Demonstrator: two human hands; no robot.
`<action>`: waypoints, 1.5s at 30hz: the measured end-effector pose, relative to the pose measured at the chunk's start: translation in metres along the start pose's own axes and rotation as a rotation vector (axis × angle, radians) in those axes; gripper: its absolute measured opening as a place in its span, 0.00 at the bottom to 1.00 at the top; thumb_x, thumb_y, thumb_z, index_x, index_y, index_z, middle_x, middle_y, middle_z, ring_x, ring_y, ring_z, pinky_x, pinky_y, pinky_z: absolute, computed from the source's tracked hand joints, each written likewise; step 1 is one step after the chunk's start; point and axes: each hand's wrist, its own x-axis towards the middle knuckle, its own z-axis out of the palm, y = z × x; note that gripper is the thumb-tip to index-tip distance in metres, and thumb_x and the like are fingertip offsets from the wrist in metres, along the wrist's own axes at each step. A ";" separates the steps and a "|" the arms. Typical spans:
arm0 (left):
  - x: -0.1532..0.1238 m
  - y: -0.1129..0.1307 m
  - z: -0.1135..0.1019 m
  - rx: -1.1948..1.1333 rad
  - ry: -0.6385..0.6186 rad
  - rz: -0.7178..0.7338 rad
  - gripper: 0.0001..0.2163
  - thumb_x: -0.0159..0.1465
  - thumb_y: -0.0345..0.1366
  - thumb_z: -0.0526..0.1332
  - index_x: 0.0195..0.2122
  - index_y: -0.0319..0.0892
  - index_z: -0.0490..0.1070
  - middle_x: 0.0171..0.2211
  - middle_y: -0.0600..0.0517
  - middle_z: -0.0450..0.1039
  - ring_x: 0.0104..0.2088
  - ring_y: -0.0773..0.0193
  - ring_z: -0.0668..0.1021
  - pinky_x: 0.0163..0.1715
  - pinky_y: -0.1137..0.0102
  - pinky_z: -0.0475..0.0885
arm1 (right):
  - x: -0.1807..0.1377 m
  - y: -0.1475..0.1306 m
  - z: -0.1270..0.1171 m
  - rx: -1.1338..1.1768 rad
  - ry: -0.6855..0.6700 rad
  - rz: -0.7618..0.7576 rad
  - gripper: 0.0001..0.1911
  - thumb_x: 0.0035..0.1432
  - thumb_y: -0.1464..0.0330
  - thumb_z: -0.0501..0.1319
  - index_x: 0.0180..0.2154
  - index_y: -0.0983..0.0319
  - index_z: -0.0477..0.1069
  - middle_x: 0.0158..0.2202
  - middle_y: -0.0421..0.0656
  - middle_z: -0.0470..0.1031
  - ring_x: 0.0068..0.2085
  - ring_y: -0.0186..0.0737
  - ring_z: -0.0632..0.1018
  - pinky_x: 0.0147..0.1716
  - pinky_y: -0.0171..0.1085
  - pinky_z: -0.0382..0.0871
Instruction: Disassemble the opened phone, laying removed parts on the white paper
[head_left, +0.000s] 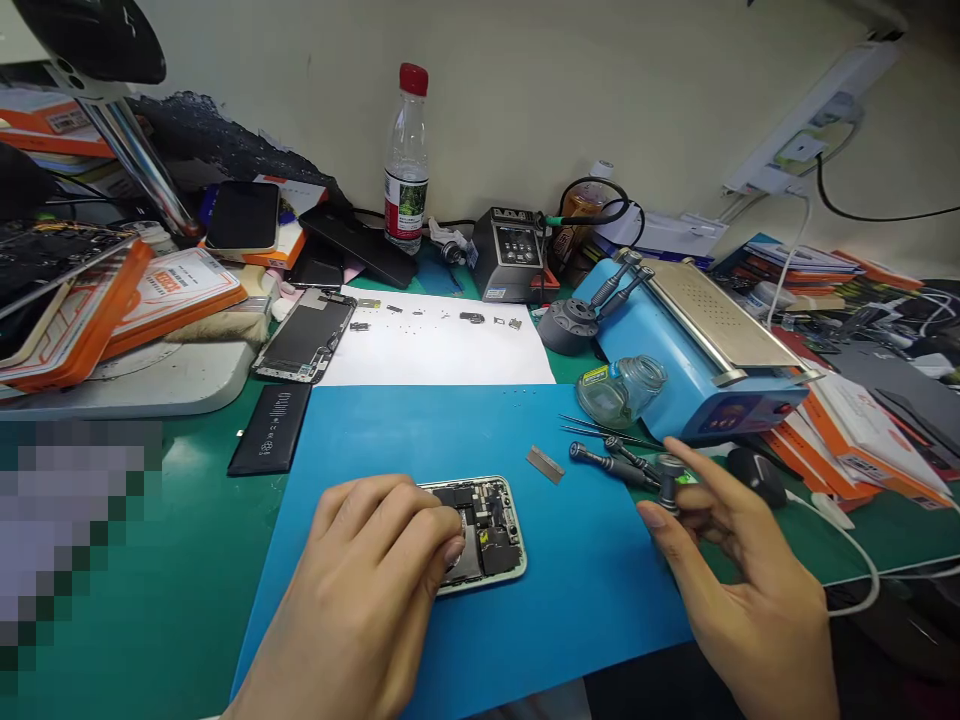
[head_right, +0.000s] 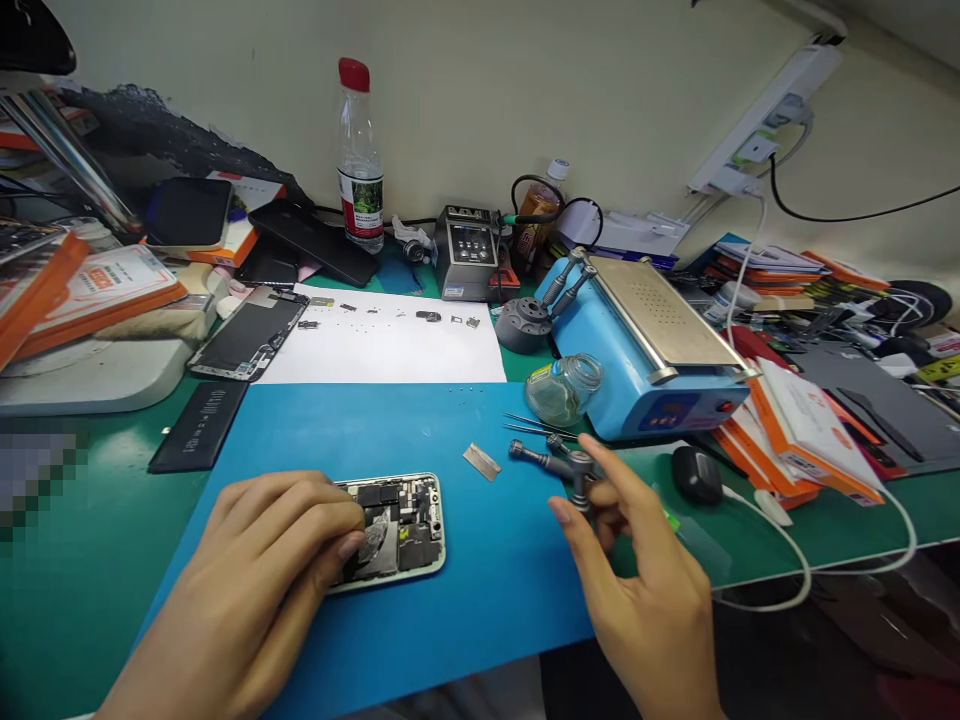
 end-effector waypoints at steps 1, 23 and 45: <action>0.000 0.000 0.000 0.010 0.000 -0.007 0.10 0.78 0.25 0.57 0.47 0.49 0.73 0.43 0.52 0.81 0.49 0.55 0.77 0.51 0.59 0.65 | 0.002 0.002 -0.001 -0.016 -0.050 -0.039 0.25 0.73 0.58 0.67 0.68 0.49 0.75 0.35 0.38 0.79 0.28 0.36 0.78 0.27 0.34 0.78; 0.004 -0.007 -0.006 0.117 -0.061 0.076 0.07 0.79 0.27 0.59 0.45 0.47 0.71 0.42 0.54 0.81 0.47 0.58 0.77 0.51 0.61 0.63 | -0.013 -0.011 0.023 0.216 0.034 0.032 0.13 0.75 0.66 0.65 0.59 0.53 0.77 0.48 0.41 0.84 0.47 0.42 0.86 0.46 0.41 0.81; 0.003 -0.012 -0.005 0.047 -0.023 0.079 0.07 0.80 0.32 0.62 0.52 0.51 0.80 0.49 0.60 0.85 0.52 0.60 0.77 0.57 0.64 0.62 | 0.028 0.021 0.021 -0.416 -0.187 -0.437 0.19 0.81 0.62 0.54 0.51 0.61 0.83 0.48 0.48 0.81 0.46 0.48 0.83 0.33 0.42 0.73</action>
